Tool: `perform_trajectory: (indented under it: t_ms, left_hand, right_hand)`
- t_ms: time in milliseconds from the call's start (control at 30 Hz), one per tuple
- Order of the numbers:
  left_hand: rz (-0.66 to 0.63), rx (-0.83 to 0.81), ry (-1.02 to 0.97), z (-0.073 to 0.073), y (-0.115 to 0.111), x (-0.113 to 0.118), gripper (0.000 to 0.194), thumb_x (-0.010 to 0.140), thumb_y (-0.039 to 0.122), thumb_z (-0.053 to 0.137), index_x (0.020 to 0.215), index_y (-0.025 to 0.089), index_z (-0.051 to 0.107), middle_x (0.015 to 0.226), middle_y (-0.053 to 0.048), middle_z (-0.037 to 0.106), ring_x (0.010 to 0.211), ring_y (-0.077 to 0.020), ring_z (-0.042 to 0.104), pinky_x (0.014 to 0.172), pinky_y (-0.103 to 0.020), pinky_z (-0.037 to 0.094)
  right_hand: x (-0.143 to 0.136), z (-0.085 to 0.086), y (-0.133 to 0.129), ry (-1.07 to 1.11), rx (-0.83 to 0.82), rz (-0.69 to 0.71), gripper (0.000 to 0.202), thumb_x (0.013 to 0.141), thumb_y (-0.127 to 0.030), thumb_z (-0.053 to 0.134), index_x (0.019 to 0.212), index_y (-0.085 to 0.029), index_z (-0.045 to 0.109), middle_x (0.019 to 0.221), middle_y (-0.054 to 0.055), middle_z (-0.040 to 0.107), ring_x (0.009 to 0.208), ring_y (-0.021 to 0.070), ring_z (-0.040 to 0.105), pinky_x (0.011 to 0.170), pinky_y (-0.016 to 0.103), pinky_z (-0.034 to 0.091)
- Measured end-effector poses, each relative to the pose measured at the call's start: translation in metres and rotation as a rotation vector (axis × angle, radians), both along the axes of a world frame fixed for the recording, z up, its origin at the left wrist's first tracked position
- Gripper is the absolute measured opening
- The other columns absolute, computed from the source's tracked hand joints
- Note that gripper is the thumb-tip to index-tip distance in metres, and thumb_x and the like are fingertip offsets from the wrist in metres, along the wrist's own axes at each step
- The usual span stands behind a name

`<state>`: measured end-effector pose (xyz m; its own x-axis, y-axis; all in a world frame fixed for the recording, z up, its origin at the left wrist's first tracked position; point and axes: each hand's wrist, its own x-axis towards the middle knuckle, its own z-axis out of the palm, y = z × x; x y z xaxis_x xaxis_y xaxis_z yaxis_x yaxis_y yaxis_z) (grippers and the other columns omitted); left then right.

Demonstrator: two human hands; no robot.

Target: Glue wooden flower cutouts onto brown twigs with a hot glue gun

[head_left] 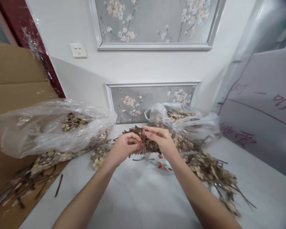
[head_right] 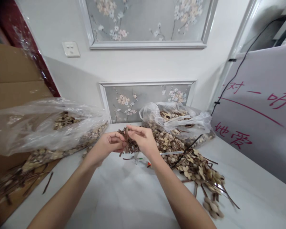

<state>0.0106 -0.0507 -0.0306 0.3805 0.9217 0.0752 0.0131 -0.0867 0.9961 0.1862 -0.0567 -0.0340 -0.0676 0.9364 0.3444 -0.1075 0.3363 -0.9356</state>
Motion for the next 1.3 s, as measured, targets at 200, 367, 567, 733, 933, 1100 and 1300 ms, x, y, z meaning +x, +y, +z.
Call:
perform_trajectory:
  t_ms: [200, 367, 567, 733, 933, 1100, 1300]
  left_hand:
    - [0.007, 0.073, 0.045, -0.003, 0.002, -0.003, 0.028, 0.071, 0.031, 0.078, 0.082, 0.016, 0.057, 0.072, -0.001, 0.067, 0.066, -0.0139, 0.063, 0.064, -0.027, 0.051]
    - [-0.010, 0.058, 0.052, -0.004, 0.001, -0.002, 0.026, 0.071, 0.029, 0.077, 0.083, 0.017, 0.057, 0.071, 0.001, 0.065, 0.065, -0.0129, 0.062, 0.064, -0.027, 0.051]
    - [-0.026, 0.033, 0.070, 0.000, -0.002, -0.002, 0.025, 0.071, 0.027, 0.077, 0.084, 0.017, 0.059, 0.070, 0.002, 0.064, 0.066, -0.0117, 0.061, 0.065, -0.025, 0.050]
    - [-0.062, -0.004, 0.064, 0.001, -0.003, 0.000, 0.028, 0.068, 0.025, 0.080, 0.088, 0.015, 0.064, 0.072, 0.000, 0.067, 0.068, -0.0132, 0.064, 0.065, -0.025, 0.050]
    - [-0.083, -0.026, 0.070, -0.001, -0.001, 0.002, 0.026, 0.067, 0.023, 0.080, 0.087, 0.012, 0.068, 0.069, -0.001, 0.067, 0.064, -0.0117, 0.062, 0.062, -0.024, 0.049]
    - [-0.090, -0.041, 0.094, -0.001, 0.001, 0.002, 0.023, 0.065, 0.021, 0.080, 0.084, 0.011, 0.070, 0.066, -0.002, 0.068, 0.061, -0.0110, 0.060, 0.061, -0.023, 0.047]
    - [-0.093, -0.047, 0.118, -0.005, 0.005, -0.001, 0.020, 0.066, 0.022, 0.080, 0.082, 0.012, 0.072, 0.067, -0.003, 0.071, 0.060, -0.0112, 0.060, 0.061, -0.023, 0.047]
  right_hand:
    - [0.003, 0.001, 0.004, 0.062, -0.137, 0.169, 0.045, 0.071, -0.039, 0.079, 0.110, -0.017, 0.073, 0.096, 0.008, 0.077, 0.088, 0.0221, 0.071, 0.083, 0.036, 0.055]
    - [0.000, -0.001, 0.007, 0.073, -0.132, 0.111, 0.035, 0.069, -0.037, 0.081, 0.098, -0.018, 0.076, 0.088, 0.004, 0.076, 0.080, 0.0166, 0.068, 0.079, 0.030, 0.053]
    - [0.005, -0.002, 0.011, 0.051, -0.074, 0.004, 0.030, 0.069, -0.041, 0.080, 0.084, -0.016, 0.076, 0.073, 0.003, 0.072, 0.068, 0.0141, 0.064, 0.071, 0.028, 0.051]
    - [0.005, -0.001, 0.011, 0.032, -0.045, -0.006, 0.029, 0.071, -0.045, 0.077, 0.078, -0.017, 0.075, 0.069, 0.002, 0.070, 0.065, 0.0136, 0.062, 0.070, 0.028, 0.050]
    - [0.005, 0.000, 0.010, 0.029, -0.029, -0.023, 0.027, 0.072, -0.043, 0.077, 0.076, -0.016, 0.074, 0.066, 0.000, 0.068, 0.063, 0.0121, 0.058, 0.068, 0.026, 0.047]
    - [0.006, 0.001, 0.010, 0.050, -0.032, -0.040, 0.028, 0.072, -0.042, 0.079, 0.077, -0.015, 0.075, 0.066, 0.001, 0.068, 0.063, 0.0121, 0.058, 0.067, 0.025, 0.046]
    - [0.010, 0.000, 0.012, 0.046, -0.045, -0.083, 0.030, 0.067, -0.041, 0.082, 0.081, -0.015, 0.076, 0.070, 0.002, 0.071, 0.067, 0.0139, 0.061, 0.068, 0.026, 0.046]
